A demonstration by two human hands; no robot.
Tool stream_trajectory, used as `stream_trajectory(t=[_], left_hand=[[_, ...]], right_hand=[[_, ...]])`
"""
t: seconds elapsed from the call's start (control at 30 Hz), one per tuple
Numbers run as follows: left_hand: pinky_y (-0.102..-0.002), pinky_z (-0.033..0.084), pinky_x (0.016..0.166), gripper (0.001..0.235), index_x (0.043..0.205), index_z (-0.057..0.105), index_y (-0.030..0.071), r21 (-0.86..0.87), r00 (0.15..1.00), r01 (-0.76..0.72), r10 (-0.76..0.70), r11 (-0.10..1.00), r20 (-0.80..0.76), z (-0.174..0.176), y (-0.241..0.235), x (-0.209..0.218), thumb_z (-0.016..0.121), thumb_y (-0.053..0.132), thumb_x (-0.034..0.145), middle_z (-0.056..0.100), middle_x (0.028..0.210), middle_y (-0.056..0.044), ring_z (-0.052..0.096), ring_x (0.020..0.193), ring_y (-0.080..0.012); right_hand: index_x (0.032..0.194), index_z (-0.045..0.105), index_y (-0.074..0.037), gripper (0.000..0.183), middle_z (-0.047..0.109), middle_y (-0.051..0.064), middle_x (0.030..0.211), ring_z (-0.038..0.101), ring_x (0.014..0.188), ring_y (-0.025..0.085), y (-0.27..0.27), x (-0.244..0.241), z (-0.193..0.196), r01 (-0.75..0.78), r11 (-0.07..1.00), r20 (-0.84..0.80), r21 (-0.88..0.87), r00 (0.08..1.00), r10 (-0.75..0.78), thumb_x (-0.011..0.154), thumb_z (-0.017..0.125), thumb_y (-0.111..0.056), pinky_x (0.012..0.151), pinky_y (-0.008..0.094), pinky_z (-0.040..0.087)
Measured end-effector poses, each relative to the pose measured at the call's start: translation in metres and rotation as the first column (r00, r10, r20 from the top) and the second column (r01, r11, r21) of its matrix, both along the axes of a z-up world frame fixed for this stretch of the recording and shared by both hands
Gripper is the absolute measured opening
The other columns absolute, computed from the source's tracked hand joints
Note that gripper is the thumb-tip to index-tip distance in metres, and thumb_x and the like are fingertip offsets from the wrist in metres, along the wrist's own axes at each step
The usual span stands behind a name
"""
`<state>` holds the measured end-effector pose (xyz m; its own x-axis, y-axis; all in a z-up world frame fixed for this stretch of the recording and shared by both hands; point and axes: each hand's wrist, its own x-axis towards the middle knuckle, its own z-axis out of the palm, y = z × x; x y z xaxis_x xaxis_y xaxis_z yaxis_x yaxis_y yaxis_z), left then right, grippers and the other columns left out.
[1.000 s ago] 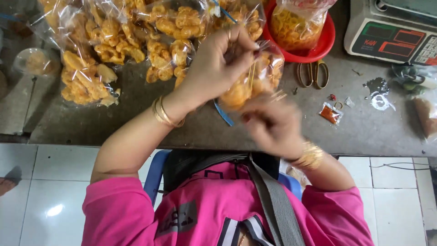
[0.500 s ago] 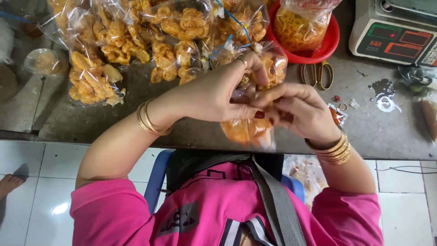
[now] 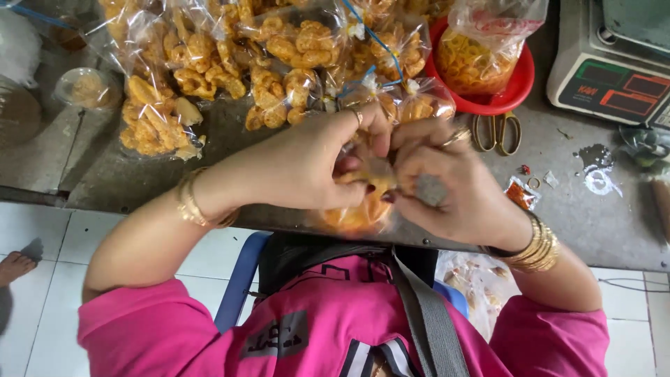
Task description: Manually sealing plastic bags of snacks using rubber bands at a high-efficiency pace.
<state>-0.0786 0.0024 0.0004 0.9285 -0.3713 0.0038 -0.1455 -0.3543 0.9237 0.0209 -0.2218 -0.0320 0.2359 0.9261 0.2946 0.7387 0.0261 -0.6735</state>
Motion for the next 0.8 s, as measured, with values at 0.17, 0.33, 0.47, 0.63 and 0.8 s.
stream_trajectory(t=[0.17,0.33,0.47,0.63,0.8], left_hand=[[-0.033,0.056,0.055,0.014,0.084,0.066,0.014,0.397,0.834,-0.312,0.049,0.863,0.55,0.029,0.002,-0.01,0.074,0.003,0.084,0.071,0.074,0.005,0.07,0.069,-0.0139],[-0.048,0.048,0.097,0.018,0.064,0.066,0.011,0.34,0.812,0.029,-0.221,0.94,0.54,0.021,-0.005,-0.009,0.069,0.002,0.08,0.062,0.067,-0.001,0.062,0.076,-0.0188],[-0.014,0.028,0.037,0.009,0.081,0.063,0.01,0.139,0.873,0.487,-0.481,0.862,-0.076,-0.008,-0.009,0.004,0.067,0.003,0.084,0.052,0.059,0.005,0.038,0.043,-0.0019],[-0.039,0.045,0.064,0.009,0.083,0.065,0.013,0.53,0.947,0.268,-0.118,0.805,-0.299,-0.085,-0.01,0.025,0.059,0.018,0.08,0.061,0.074,-0.006,0.057,0.072,-0.0239],[-0.05,0.06,0.067,0.024,0.084,0.064,0.009,0.75,0.992,-0.086,0.125,0.656,0.005,-0.161,-0.007,0.041,0.066,0.033,0.08,0.071,0.071,-0.011,0.075,0.076,-0.0341]], right_hand=[[0.086,0.05,-0.009,0.007,0.055,-0.001,0.076,0.057,0.073,0.013,-0.001,0.014,0.017,-0.34,0.899,-0.094,0.277,0.921,0.377,0.087,0.056,-0.006,0.066,0.026,0.051],[0.1,0.062,-0.003,0.024,0.065,0.006,0.082,0.061,0.064,0.018,-0.011,0.011,0.023,-0.503,0.851,-0.226,0.153,0.82,0.526,0.102,0.042,-0.015,0.06,0.031,0.052],[0.09,0.069,-0.006,0.028,0.07,0.008,0.078,0.061,0.055,0.016,-0.019,0.001,0.006,-0.468,0.881,-0.008,0.073,0.883,0.469,0.093,0.042,0.002,0.05,0.029,0.048],[0.107,0.072,-0.012,0.024,0.069,0.009,0.08,0.068,0.07,0.031,-0.01,-0.007,-0.06,-0.015,0.992,0.494,-0.127,0.866,0.076,0.093,0.056,-0.002,0.061,0.045,0.057],[0.102,0.068,-0.024,0.022,0.054,-0.012,0.063,0.064,0.063,0.009,0.006,0.017,-0.148,0.35,0.937,0.845,-0.018,0.507,-0.173,0.093,0.057,-0.008,0.055,0.026,0.052]])
